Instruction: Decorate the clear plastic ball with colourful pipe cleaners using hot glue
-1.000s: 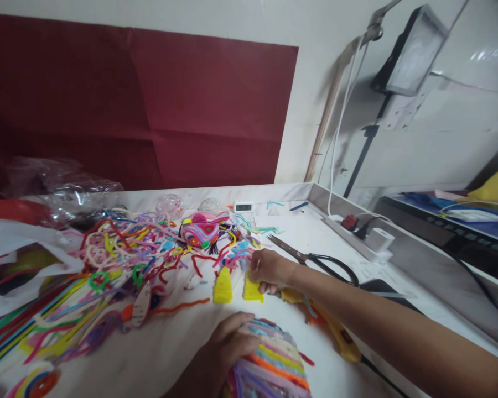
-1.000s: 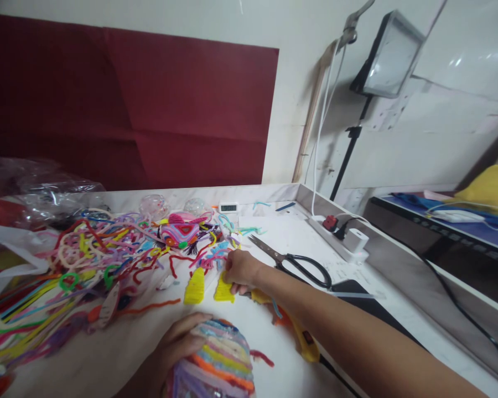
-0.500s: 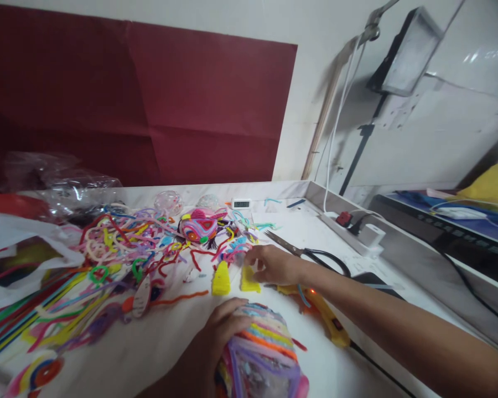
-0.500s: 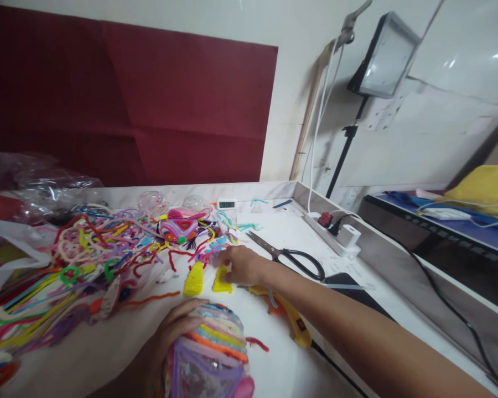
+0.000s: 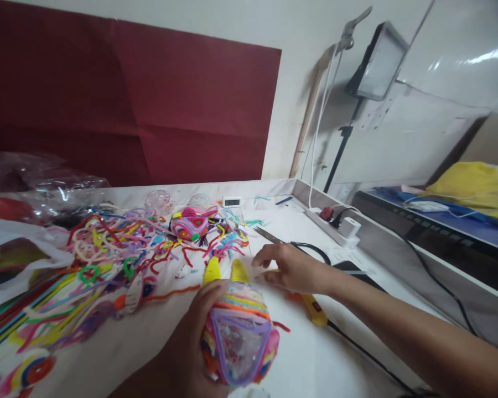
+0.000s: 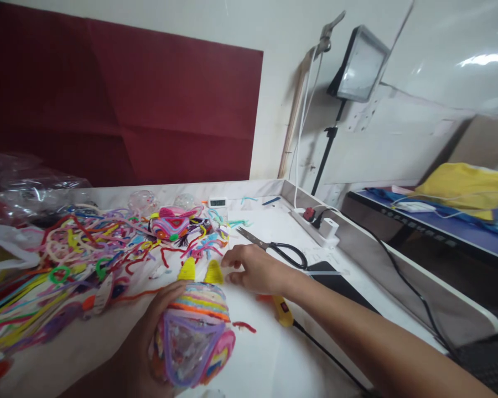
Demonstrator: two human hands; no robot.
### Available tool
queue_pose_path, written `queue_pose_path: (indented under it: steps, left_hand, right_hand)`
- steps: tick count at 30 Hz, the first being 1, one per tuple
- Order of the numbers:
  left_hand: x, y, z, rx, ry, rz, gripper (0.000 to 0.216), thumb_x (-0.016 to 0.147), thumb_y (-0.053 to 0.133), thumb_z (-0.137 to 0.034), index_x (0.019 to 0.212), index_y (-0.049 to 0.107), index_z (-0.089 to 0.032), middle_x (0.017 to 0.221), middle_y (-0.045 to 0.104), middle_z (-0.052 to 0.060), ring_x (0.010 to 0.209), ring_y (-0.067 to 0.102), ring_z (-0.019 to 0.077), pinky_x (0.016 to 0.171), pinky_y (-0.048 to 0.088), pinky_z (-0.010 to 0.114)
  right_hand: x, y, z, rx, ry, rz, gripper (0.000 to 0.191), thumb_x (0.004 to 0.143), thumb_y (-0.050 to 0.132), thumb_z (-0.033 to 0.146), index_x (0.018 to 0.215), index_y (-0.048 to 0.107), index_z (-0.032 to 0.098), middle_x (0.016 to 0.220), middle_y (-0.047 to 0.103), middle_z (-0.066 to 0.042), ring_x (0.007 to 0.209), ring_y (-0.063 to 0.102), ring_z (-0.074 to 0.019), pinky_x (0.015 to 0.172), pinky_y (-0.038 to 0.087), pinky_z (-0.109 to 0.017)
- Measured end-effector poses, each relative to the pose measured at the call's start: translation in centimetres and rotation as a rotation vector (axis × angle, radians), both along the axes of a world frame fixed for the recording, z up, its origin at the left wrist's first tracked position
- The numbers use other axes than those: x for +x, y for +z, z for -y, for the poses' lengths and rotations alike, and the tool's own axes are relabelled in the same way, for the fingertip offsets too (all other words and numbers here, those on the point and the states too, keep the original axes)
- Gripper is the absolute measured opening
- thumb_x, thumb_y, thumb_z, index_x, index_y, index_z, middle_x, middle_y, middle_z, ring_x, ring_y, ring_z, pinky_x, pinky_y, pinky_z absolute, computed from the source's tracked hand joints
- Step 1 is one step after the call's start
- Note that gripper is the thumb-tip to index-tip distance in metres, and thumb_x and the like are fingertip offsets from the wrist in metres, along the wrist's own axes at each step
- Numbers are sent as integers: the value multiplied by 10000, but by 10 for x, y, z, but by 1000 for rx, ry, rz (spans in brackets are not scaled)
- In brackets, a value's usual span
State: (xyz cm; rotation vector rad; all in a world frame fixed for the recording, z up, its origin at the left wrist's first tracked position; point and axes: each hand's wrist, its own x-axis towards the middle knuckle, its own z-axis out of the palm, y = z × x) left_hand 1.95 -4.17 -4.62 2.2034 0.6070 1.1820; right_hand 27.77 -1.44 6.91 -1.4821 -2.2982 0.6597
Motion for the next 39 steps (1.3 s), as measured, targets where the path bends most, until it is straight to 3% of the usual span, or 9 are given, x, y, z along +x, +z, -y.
queue_pose_path:
  steps: [4,9,14,23,29,32,34,36,39]
  left_hand:
    - [-1,0,0,-62,40,-26,1176,495,792,-175,1499,190,-282,1434,408,165,1284,479,465,1072,402,612]
    - [-3,1,-2,-80,61,34,1224,475,824,-164,1502,170,-294,1403,451,144,1225,544,430,1010,497,552]
    - [-1,5,-1,-89,85,115,1177,491,810,-168,1494,203,-271,1385,486,136,1207,569,411,1009,509,526]
    - [1,16,-1,-55,127,123,1070,584,803,-228,1489,235,-280,1346,547,131,1136,635,400,926,573,521]
    - [-5,15,-7,78,175,37,1064,535,839,-222,1458,313,-275,1352,543,135,1134,632,394,920,582,509]
    - [-2,14,-7,44,201,93,970,558,819,-235,1418,370,-245,1358,540,145,1190,596,401,974,547,515]
    - [0,15,-6,-14,254,135,946,557,823,-250,1396,388,-229,1339,552,145,1181,601,389,976,545,504]
    - [1,17,-7,-46,314,145,935,550,831,-283,1377,400,-223,1310,570,135,1141,624,370,928,575,474]
    - [-2,18,-9,-71,378,136,876,570,798,-308,1357,422,-226,1301,577,127,1125,633,361,883,600,453]
  right_hand:
    - [5,6,29,-68,24,-232,268,828,697,373,1013,698,178,999,720,-67,891,656,-205,785,514,-297]
    - [-2,-5,71,-101,-42,-361,659,730,784,509,1305,556,283,1329,594,-78,1148,586,-274,961,494,-381]
    - [-17,-27,90,-6,-55,-391,895,691,822,498,1445,369,332,1426,488,-104,1276,510,-316,1027,469,-435]
    - [-33,-48,92,250,-62,-500,731,785,777,413,1393,387,297,1294,573,-103,1145,591,-270,937,504,-390]
    - [-31,-39,91,191,-80,-511,709,769,781,419,1377,464,238,1257,612,-107,1104,614,-254,913,516,-366]
    - [-7,-26,79,160,-122,-454,386,856,678,402,1190,631,216,1174,683,-97,1062,645,-244,878,524,-350]
    - [18,-20,65,215,-262,-310,216,913,583,325,1054,676,190,1077,726,-91,984,674,-219,840,523,-319]
    - [46,-19,50,223,-388,-130,161,900,543,219,956,690,182,956,745,-71,868,689,-194,765,518,-282]
    - [80,-22,36,194,-449,-7,181,845,522,123,844,695,177,799,733,-49,729,666,-184,687,484,-269]
